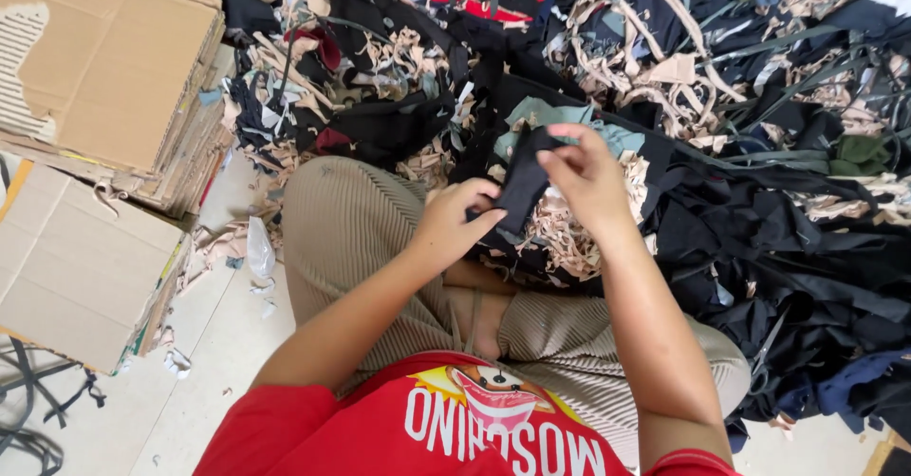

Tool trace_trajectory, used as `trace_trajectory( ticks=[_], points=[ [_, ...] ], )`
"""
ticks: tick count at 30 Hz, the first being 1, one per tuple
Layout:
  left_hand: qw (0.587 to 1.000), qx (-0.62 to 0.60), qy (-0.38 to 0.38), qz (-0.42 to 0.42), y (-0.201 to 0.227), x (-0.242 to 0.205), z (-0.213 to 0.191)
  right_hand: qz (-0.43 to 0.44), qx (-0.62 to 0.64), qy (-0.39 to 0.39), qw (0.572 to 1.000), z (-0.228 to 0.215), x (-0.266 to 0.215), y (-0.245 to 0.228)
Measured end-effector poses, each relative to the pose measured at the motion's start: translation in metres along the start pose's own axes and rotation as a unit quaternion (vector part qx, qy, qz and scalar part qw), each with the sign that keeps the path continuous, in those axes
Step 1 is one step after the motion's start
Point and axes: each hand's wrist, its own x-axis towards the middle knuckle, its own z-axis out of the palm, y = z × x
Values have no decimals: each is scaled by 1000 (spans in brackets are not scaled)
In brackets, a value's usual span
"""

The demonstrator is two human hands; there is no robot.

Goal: The person sits on the floor and sorts through a large pile of fabric scraps. They pick up pieces, separate them by color and type, and place them into a small pile on their lap.

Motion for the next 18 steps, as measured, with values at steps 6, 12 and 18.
trace_trajectory(
  ticks=[6,12,18],
  points=[
    [985,-13,-17,-173,2,-33,-2,47,-206,-72,975,14,27,11],
    [992,58,-8,-115,-17,-38,13,-49,-397,-37,916,5,49,31],
    [985,172,26,-19,-29,-46,27,36,-445,-73,892,12,54,49]
  ],
)
